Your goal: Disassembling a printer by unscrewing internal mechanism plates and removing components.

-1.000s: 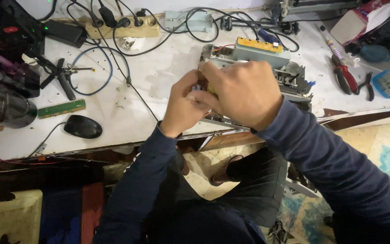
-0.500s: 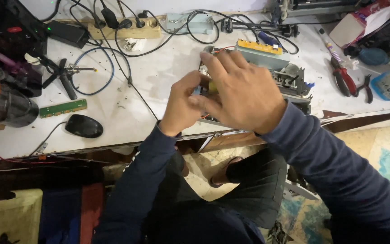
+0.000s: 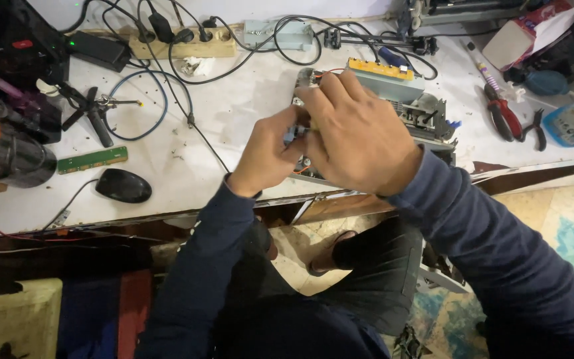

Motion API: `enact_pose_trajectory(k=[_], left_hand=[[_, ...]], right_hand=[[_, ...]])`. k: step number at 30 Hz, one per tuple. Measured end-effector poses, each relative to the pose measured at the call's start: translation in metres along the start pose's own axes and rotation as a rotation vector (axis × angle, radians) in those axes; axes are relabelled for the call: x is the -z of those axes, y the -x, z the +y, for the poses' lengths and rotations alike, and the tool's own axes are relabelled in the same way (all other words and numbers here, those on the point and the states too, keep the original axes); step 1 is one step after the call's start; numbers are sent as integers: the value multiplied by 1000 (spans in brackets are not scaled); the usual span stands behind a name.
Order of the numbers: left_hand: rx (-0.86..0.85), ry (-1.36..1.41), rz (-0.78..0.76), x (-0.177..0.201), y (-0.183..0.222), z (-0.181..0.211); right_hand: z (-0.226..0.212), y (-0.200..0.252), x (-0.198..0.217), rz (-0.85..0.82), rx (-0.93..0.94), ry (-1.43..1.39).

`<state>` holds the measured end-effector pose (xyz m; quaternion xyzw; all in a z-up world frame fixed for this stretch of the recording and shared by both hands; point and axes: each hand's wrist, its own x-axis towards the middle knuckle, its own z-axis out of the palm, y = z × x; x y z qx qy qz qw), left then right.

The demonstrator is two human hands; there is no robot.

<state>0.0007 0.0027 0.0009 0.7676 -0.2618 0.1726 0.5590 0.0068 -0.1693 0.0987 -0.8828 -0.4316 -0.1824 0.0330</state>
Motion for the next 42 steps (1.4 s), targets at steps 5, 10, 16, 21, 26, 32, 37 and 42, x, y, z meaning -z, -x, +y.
enact_pose_trajectory(k=[5, 10, 16, 21, 26, 32, 37, 42], left_hand=[[102, 27, -135, -1, 1, 4], [-56, -81, 94, -5, -1, 0], [71, 37, -129, 4, 2, -8], [24, -5, 87, -8, 2, -1], [126, 2, -94, 0, -1, 2], [135, -15, 20, -7, 0, 6], [32, 16, -38, 0, -1, -6], [133, 69, -168, 2, 1, 1]], right_hand=[[9, 2, -16, 119, 20, 233], [-2, 0, 2, -18, -4, 3], [16, 2, -22, 170, 65, 210], [4, -1, -7, 22, 31, 74], [6, 1, -11, 14, 41, 18], [18, 4, -21, 146, 48, 106], [1, 5, -1, -36, -12, -95], [8, 6, -20, 113, -11, 176]])
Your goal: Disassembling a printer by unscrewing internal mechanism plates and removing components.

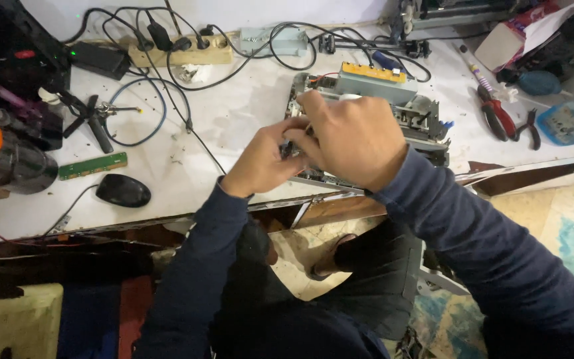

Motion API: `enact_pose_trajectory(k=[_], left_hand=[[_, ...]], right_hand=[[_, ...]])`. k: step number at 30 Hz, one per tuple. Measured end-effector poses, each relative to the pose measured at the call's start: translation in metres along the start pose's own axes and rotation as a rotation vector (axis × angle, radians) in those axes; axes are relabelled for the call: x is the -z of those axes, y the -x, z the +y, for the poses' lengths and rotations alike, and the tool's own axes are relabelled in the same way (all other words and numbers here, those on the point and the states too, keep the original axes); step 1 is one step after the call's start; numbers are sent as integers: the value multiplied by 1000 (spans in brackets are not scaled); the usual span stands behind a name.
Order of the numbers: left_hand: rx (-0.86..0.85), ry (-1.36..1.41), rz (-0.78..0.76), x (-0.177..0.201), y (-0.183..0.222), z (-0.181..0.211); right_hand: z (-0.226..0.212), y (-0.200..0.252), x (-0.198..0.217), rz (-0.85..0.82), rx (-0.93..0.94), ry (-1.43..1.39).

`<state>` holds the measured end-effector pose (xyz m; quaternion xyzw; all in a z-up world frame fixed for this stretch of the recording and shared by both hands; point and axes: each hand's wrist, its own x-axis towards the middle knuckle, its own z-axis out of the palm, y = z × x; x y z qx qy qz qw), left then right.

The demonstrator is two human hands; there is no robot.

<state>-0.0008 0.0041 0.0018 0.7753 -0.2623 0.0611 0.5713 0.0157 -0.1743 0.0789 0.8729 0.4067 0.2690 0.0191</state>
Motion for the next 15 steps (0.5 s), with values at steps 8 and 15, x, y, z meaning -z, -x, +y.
enact_pose_trajectory(k=[8, 15], left_hand=[[-42, -76, 228, -3, 0, -8], [-66, -81, 117, -1, -2, 0]], right_hand=[[-9, -4, 19, -191, -32, -249], [5, -4, -3, -42, -10, 49]])
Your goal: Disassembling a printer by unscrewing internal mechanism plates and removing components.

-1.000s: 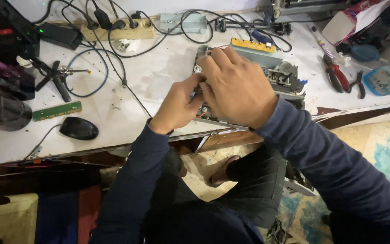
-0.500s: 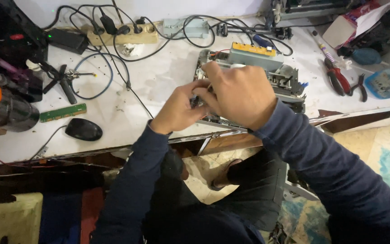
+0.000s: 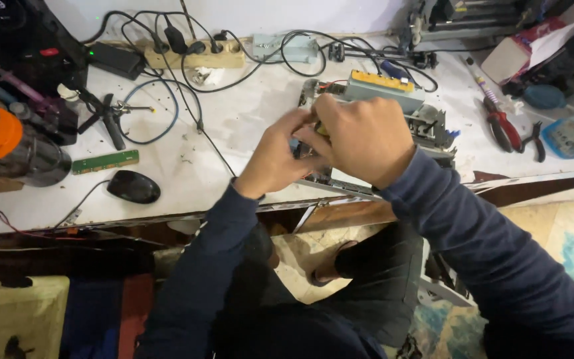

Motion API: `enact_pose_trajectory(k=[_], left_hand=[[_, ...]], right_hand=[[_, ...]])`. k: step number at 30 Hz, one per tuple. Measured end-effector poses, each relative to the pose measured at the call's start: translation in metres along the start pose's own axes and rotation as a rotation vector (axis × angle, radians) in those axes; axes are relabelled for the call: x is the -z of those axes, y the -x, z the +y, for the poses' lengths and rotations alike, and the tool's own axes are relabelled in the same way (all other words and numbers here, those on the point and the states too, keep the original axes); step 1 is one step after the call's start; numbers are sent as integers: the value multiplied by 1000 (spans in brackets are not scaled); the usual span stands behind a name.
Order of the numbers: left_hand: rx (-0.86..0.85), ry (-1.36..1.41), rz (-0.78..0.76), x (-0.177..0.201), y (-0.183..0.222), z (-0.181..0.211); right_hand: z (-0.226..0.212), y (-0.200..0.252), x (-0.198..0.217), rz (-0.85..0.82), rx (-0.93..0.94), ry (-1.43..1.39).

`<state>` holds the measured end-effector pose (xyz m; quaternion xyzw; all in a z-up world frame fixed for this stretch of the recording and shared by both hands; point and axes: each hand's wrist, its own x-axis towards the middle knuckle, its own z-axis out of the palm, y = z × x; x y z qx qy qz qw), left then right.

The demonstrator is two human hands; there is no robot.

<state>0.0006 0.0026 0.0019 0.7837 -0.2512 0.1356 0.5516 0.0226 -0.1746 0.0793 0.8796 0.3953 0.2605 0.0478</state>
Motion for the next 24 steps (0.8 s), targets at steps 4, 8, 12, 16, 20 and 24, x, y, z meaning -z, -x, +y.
enact_pose_trajectory(k=[4, 8, 12, 16, 20, 24], left_hand=[[-35, -46, 194, -14, 3, -17], [40, -47, 5, -2, 1, -22], [20, 119, -50, 2, 4, -12], [-52, 39, 157, -11, 8, -41], [-63, 91, 103, -5, 4, -43], [-108, 202, 26, -7, 9, -26]], right_hand=[[-13, -6, 25, -150, -57, -242], [-11, -2, 11, -78, 3, -224], [-7, 0, 1, 88, 4, -4], [-12, -2, 16, 57, -7, -61], [-10, -3, -7, -4, -20, -70], [-5, 2, -13, 31, -52, 44]])
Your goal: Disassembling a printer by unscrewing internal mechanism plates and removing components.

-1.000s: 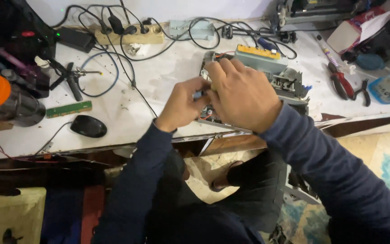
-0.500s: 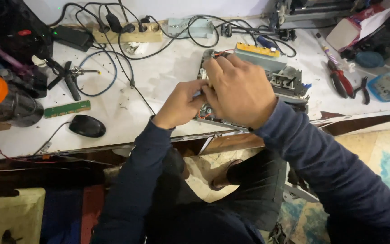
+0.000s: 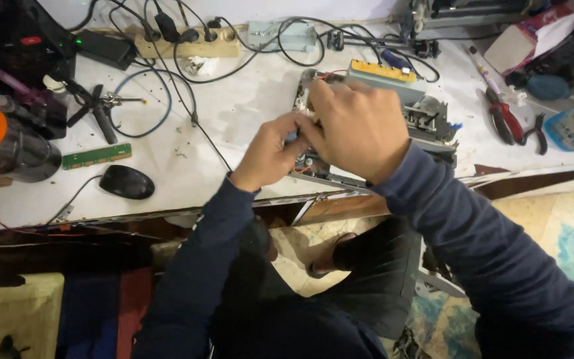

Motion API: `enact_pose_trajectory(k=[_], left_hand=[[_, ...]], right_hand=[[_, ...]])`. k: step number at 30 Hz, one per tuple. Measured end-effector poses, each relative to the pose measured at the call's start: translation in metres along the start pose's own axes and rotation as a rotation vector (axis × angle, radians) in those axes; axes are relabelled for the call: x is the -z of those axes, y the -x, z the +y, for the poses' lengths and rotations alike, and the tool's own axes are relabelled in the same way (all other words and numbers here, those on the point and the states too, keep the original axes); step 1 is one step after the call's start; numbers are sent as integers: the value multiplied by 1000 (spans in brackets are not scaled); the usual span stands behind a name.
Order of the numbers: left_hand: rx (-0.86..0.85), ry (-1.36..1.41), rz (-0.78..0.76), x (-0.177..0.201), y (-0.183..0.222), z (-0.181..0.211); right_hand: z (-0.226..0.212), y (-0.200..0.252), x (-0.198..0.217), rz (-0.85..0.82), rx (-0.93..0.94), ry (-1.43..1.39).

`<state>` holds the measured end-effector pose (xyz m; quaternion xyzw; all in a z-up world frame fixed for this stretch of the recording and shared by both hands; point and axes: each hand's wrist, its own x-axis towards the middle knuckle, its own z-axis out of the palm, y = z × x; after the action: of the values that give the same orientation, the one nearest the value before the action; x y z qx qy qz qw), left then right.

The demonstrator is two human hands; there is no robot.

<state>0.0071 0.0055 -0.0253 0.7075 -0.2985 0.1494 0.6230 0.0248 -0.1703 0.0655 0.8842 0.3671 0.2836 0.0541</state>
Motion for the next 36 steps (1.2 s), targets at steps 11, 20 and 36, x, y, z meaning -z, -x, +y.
enact_pose_trajectory(k=[11, 20, 36], left_hand=[[102, -142, -26, 5, -7, -6], [-49, -307, 288, 0, 43, 37], [252, -971, 611, 125, 155, -39]], right_hand=[[-5, -7, 20, -97, 50, -174], [-5, 0, 22, -85, -56, -144], [-11, 0, 18, 46, 48, -31]])
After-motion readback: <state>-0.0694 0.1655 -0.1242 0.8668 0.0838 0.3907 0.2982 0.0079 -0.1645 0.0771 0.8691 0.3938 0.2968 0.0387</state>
